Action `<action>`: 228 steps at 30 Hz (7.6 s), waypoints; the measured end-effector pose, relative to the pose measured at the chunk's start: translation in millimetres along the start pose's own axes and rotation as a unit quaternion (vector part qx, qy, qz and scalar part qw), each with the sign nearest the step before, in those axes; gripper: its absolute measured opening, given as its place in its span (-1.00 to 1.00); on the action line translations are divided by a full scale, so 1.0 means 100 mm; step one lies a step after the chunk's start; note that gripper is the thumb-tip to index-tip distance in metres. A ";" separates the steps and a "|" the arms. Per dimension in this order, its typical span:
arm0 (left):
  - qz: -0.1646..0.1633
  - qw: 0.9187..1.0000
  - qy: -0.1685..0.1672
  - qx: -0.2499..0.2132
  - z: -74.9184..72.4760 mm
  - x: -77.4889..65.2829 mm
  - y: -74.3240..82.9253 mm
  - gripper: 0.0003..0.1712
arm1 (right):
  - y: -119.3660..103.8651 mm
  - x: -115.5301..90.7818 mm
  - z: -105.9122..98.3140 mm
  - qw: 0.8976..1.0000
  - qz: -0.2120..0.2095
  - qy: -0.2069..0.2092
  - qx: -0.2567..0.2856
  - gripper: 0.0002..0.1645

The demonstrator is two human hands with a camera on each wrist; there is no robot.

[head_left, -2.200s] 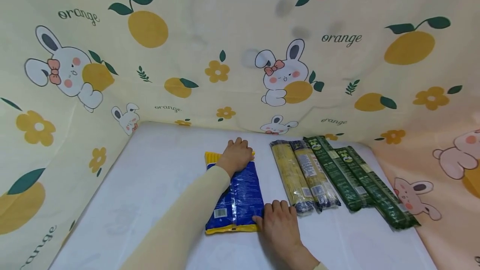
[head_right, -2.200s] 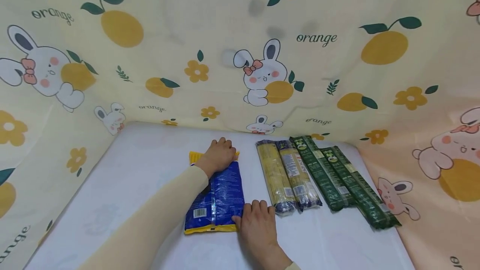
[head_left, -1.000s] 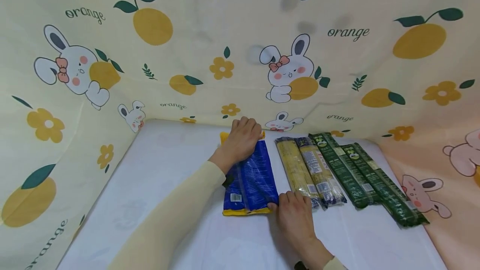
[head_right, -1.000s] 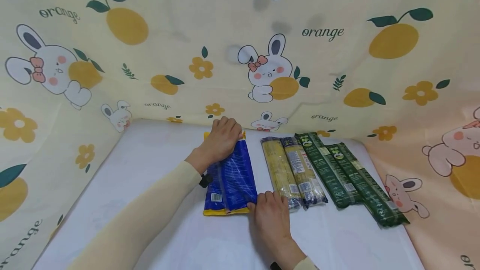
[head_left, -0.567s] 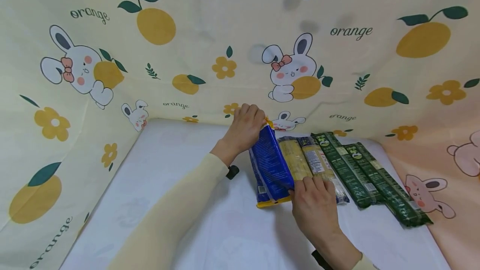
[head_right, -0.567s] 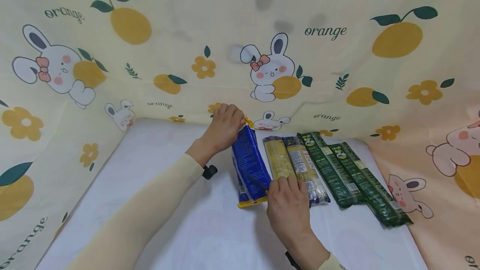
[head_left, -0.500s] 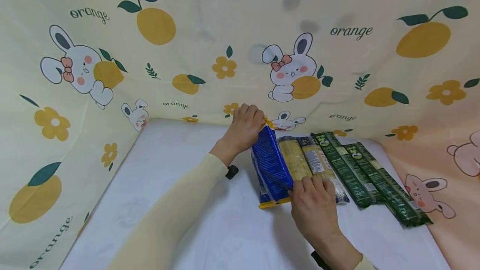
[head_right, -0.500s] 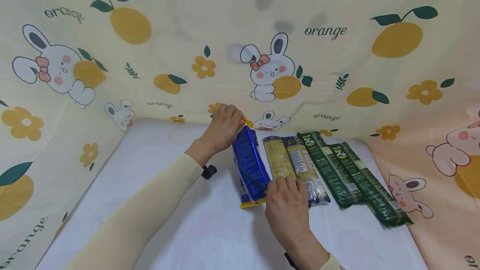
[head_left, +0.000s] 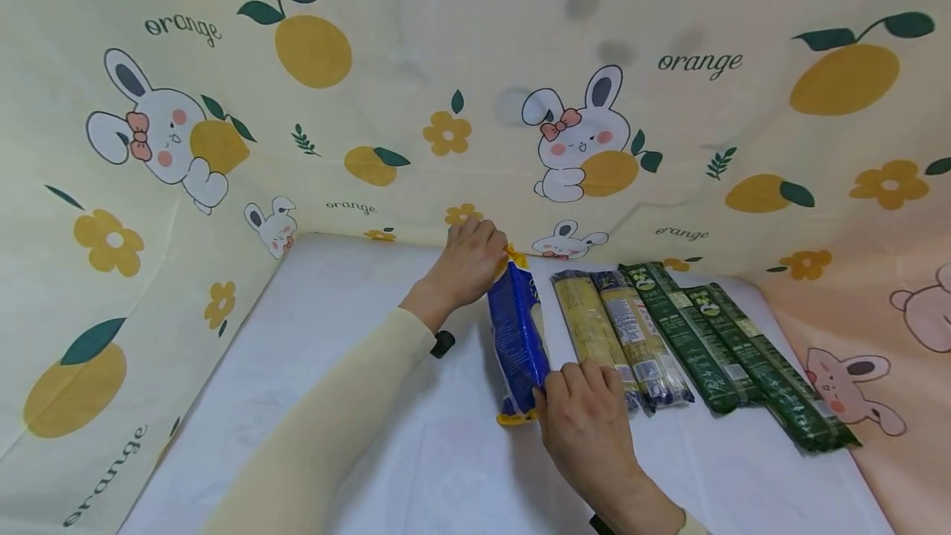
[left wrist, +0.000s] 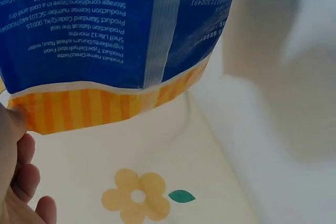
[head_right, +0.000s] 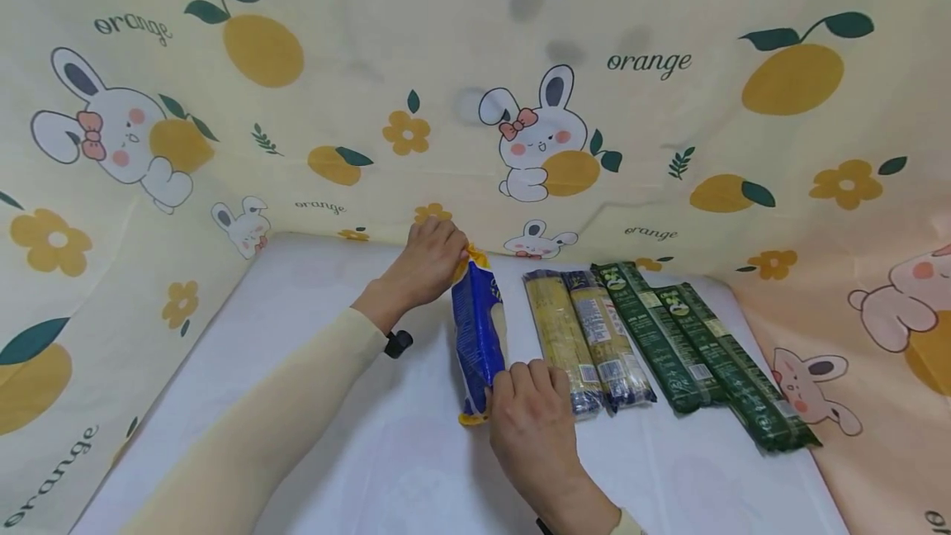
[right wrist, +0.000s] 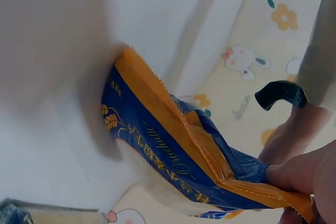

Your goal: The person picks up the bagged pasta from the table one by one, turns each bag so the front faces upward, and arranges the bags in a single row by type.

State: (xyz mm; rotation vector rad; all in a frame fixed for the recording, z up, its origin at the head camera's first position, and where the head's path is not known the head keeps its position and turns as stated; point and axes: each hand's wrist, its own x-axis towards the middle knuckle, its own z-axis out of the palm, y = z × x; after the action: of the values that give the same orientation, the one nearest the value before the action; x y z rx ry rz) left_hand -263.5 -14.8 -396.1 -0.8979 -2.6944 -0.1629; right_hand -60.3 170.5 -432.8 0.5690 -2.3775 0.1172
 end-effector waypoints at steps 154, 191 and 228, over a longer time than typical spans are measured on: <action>-0.090 0.982 -0.146 0.084 0.58 -0.71 -0.65 -0.78 | -0.24 -0.16 0.75 0.975 -0.104 -0.175 -0.089 -0.76; -0.072 0.989 -0.115 0.065 0.49 -0.86 -0.27 -0.69 | -0.17 -0.25 0.82 0.981 -0.057 -0.180 -0.039 -0.60; -0.023 0.981 -0.192 0.014 0.75 -1.38 0.58 -0.14 | 1.10 -0.53 0.71 0.973 0.109 -0.199 -0.031 -0.52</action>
State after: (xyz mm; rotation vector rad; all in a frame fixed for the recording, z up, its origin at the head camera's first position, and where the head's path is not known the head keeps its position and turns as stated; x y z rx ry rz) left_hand -142.2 -32.0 -510.0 -0.9410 -3.0639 0.0470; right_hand -114.5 272.3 -513.8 0.3197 -2.8201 0.0275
